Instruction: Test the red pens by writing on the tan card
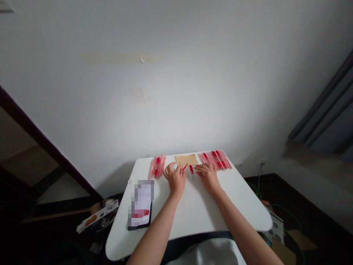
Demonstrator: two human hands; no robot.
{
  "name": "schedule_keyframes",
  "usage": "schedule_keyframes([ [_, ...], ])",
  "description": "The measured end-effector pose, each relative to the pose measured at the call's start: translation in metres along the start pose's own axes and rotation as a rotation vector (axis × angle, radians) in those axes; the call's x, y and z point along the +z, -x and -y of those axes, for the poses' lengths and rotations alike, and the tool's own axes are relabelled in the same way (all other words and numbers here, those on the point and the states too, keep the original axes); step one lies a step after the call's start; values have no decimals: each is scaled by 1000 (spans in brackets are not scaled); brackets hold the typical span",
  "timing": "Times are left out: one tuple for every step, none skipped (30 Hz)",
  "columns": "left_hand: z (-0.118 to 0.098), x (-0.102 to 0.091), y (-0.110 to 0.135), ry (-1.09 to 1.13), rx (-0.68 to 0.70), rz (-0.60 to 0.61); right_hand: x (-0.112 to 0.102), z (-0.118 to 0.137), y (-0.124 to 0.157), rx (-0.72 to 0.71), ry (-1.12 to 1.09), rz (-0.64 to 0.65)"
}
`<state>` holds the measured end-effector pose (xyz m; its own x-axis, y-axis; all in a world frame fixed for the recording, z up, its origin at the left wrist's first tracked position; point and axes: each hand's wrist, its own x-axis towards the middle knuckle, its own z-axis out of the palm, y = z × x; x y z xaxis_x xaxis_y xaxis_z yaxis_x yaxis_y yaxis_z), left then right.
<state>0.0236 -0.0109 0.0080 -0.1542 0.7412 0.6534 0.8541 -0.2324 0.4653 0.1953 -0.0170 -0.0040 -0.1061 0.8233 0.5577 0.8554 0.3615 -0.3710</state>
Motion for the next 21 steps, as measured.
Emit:
schedule_keyframes([
  [-1,-1,0,3,-3,9,0,-2,1,12,-14,-21],
  [-1,-1,0,7,-6,19,1,-4,1,25,-28,-43],
  [-2,-2,0,13,-4,34,1,-7,2,37,-42,-66],
  [-3,-3,0,21,2,52,2,-8,2,46,-54,-87],
  [-4,-3,1,29,11,74,2,-10,2,51,-63,-105],
  [-5,-3,1,37,22,97,3,-11,3,52,-68,-119],
  [-6,-3,2,42,34,118,3,-12,3,50,-69,-127],
  [-6,-3,3,45,46,137,3,-12,3,46,-67,-132],
  [-7,-2,4,46,59,151,3,-13,3,42,-63,-134],
  [-7,-1,4,46,72,160,3,-12,3,37,-58,-132],
  [-7,0,5,45,86,168,3,-12,3,32,-52,-129],
  [-7,0,6,44,99,174,2,-11,3,26,-45,-126],
  [-7,1,6,43,111,180,2,-10,3,19,-39,-122],
  [-6,2,7,42,120,185,1,-9,4,10,-33,-120],
  [-6,2,7,41,126,188,0,-7,4,1,-28,-118],
  [-6,2,7,40,130,190,0,-5,4,-7,-25,-118],
  [-6,2,7,40,133,189,-1,-4,4,-15,-21,-118],
  [-7,1,6,39,136,187,-2,-3,4,-22,-16,-118],
  [-7,1,6,38,139,183,-2,-2,4,-28,-9,-118],
  [-8,0,6,38,141,182,-3,-1,4,-34,-1,-117],
  [-8,-1,6,38,142,184,-3,0,4,-40,6,-116],
])
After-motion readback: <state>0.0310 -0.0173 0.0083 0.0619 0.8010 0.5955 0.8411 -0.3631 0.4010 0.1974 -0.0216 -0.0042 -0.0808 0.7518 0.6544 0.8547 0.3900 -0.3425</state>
